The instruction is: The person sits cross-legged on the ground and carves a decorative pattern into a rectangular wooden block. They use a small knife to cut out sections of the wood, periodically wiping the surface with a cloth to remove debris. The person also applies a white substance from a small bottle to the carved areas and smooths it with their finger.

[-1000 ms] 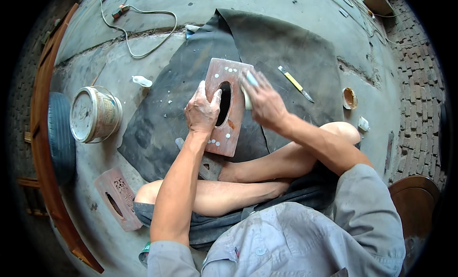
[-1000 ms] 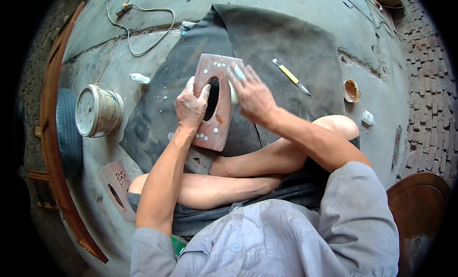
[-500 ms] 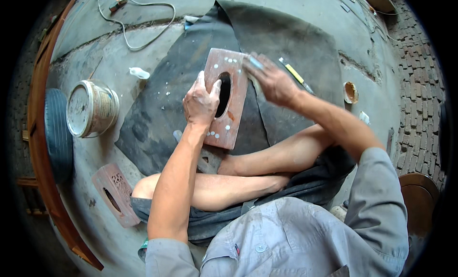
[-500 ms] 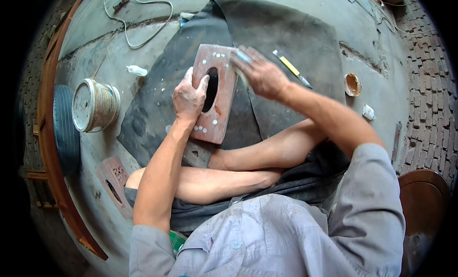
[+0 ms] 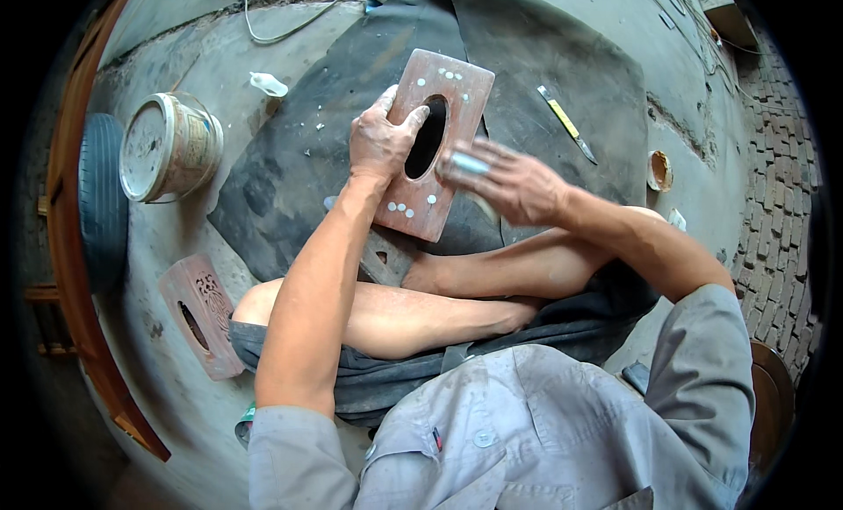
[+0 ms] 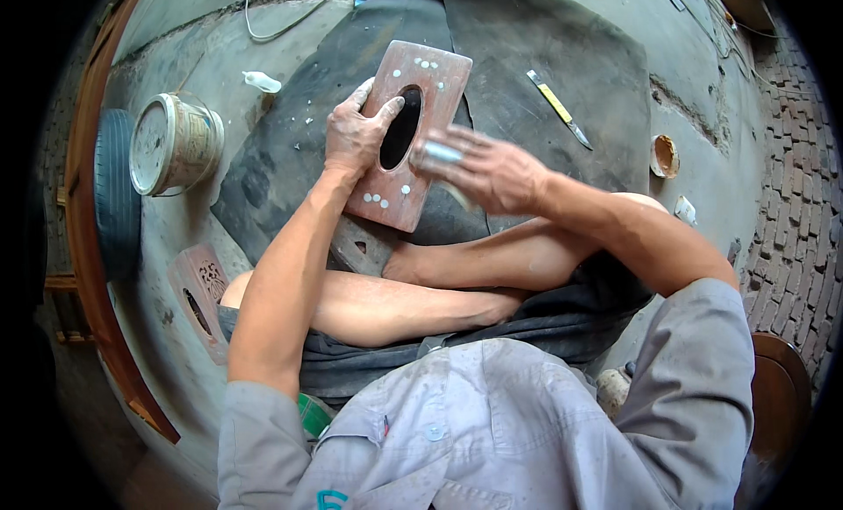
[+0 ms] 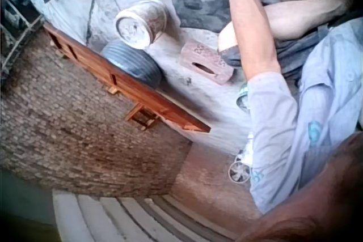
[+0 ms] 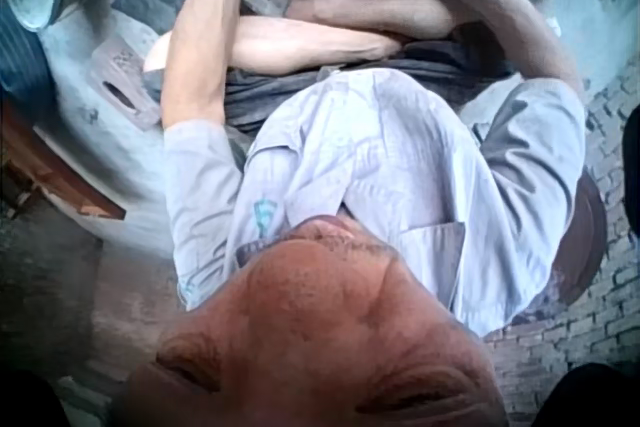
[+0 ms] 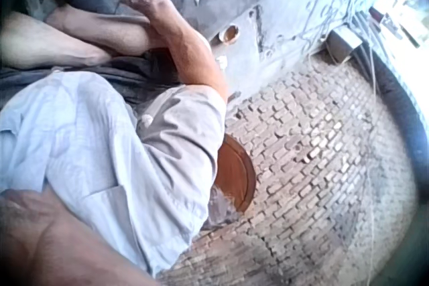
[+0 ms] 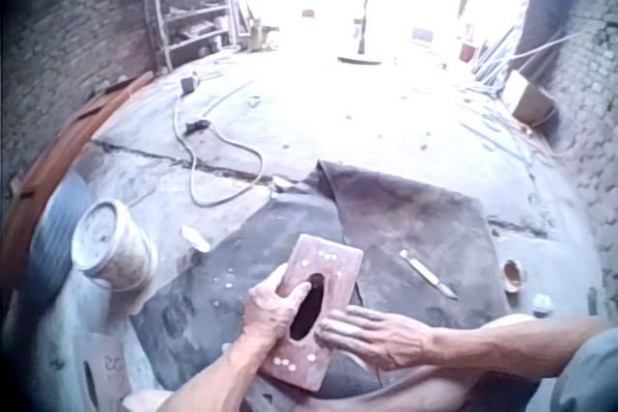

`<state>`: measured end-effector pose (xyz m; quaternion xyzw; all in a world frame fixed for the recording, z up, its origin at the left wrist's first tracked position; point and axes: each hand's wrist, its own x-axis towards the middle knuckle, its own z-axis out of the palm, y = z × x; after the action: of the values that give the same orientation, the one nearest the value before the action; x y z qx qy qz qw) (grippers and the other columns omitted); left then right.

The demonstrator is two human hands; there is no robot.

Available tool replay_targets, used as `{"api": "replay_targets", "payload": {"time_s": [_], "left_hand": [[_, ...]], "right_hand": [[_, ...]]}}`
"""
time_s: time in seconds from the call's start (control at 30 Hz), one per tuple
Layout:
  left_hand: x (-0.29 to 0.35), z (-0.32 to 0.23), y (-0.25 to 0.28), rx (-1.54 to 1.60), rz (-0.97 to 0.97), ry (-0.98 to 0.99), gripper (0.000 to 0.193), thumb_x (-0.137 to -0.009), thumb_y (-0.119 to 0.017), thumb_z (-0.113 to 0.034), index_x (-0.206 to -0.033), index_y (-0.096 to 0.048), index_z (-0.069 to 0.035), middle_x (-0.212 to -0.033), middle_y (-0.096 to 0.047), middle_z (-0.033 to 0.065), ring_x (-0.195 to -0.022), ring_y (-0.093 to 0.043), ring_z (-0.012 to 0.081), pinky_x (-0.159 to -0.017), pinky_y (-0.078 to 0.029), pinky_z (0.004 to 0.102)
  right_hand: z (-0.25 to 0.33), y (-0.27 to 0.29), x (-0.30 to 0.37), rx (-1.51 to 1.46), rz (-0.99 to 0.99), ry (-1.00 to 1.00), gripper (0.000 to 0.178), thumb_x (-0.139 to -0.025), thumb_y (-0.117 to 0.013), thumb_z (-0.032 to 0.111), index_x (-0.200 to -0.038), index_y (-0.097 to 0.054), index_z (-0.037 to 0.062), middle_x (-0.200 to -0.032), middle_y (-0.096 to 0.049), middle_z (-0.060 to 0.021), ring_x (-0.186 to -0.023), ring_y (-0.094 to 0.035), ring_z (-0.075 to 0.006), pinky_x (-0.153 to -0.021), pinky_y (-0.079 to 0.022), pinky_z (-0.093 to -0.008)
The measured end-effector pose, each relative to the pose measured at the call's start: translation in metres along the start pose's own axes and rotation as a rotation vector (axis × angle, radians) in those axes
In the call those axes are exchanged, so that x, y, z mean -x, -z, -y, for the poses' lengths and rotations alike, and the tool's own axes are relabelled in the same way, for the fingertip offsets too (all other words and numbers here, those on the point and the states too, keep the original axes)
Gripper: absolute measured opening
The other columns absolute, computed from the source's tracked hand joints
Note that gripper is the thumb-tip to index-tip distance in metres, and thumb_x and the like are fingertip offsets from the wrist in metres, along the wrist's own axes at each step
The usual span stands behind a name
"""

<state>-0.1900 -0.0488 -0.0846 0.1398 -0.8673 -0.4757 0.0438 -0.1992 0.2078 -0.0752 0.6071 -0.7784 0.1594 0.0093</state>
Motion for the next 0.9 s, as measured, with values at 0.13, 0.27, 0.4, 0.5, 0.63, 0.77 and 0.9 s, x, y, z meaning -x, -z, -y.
{"api": "replay_targets", "payload": {"time_s": [0.13, 0.27, 0.4, 0.5, 0.63, 0.77, 0.9], "left_hand": [[-0.001, 0.007, 0.0, 0.018, 0.009, -0.008, 0.06, -0.09, -0.084, -0.035, -0.138, -0.069, -0.002, -0.115, -0.08, 0.0186, -0.105, -0.078, 0.0276, -0.095, -0.059, 0.0372], [0.002, 0.004, -0.001, 0.01, 0.04, -0.025, 0.059, -0.091, -0.083, -0.035, -0.138, -0.068, -0.002, -0.117, -0.079, 0.0201, -0.107, -0.078, 0.0289, -0.096, -0.058, 0.0374], [-0.001, 0.005, 0.0, -0.031, 0.01, -0.016, 0.059, -0.092, -0.081, -0.036, -0.14, -0.068, -0.003, -0.118, -0.078, 0.0219, -0.11, -0.077, 0.0316, -0.096, -0.058, 0.0385], [-0.004, -0.001, -0.002, -0.016, 0.024, -0.012, 0.06, -0.092, -0.081, -0.037, -0.14, -0.067, -0.003, -0.119, -0.077, 0.0227, -0.11, -0.077, 0.0331, -0.096, -0.058, 0.0392], [-0.002, 0.008, 0.002, -0.037, 0.004, -0.021, 0.061, -0.092, -0.081, -0.039, -0.139, -0.068, -0.003, -0.117, -0.078, 0.0229, -0.109, -0.077, 0.0344, -0.096, -0.058, 0.0401], [-0.001, -0.004, -0.001, -0.047, 0.02, -0.014, 0.058, -0.093, -0.079, -0.039, -0.138, -0.069, -0.004, -0.115, -0.078, 0.0236, -0.109, -0.076, 0.0374, -0.095, -0.058, 0.0412], [-0.004, -0.006, 0.001, -0.048, 0.01, -0.063, 0.053, -0.094, -0.077, -0.037, -0.136, -0.069, -0.005, -0.114, -0.077, 0.0244, -0.109, -0.075, 0.04, -0.094, -0.058, 0.0427]], "right_hand": [[-0.041, 0.01, -0.007, 0.204, -0.057, -0.207, 0.059, -0.096, -0.059, 0.004, -0.155, -0.05, 0.0052, -0.162, -0.049, -0.0225, -0.148, -0.05, -0.0372, -0.129, -0.035, -0.0493], [-0.009, 0.001, 0.004, -0.017, -0.008, -0.002, 0.057, -0.098, -0.058, 0.006, -0.155, -0.051, 0.008, -0.16, -0.051, -0.0219, -0.15, -0.048, -0.0377, -0.128, -0.036, -0.0483], [-0.028, 0.009, -0.014, 0.165, -0.035, -0.208, 0.06, -0.096, -0.059, 0.006, -0.155, -0.051, 0.0051, -0.16, -0.051, -0.0218, -0.152, -0.046, -0.0363, -0.129, -0.035, -0.0487], [0.015, -0.01, -0.003, -0.022, -0.038, -0.063, 0.061, -0.094, -0.062, 0.006, -0.154, -0.052, 0.0044, -0.161, -0.05, -0.0209, -0.152, -0.045, -0.0347, -0.13, -0.033, -0.048], [-0.008, 0.008, -0.017, 0.171, -0.004, -0.153, 0.057, -0.095, -0.062, 0.009, -0.15, -0.054, 0.0005, -0.16, -0.05, -0.021, -0.152, -0.044, -0.0367, -0.13, -0.034, -0.0491], [0.046, -0.014, 0.001, -0.012, 0.028, -0.076, 0.062, -0.091, -0.062, 0.007, -0.152, -0.052, 0.0013, -0.158, -0.053, -0.0205, -0.152, -0.045, -0.0396, -0.127, -0.037, -0.0498], [0.01, 0.003, -0.014, -0.025, -0.078, -0.298, 0.059, -0.092, -0.059, 0.007, -0.15, -0.054, 0.0011, -0.153, -0.055, -0.0245, -0.15, -0.046, -0.0414, -0.127, -0.036, -0.0488]]}}
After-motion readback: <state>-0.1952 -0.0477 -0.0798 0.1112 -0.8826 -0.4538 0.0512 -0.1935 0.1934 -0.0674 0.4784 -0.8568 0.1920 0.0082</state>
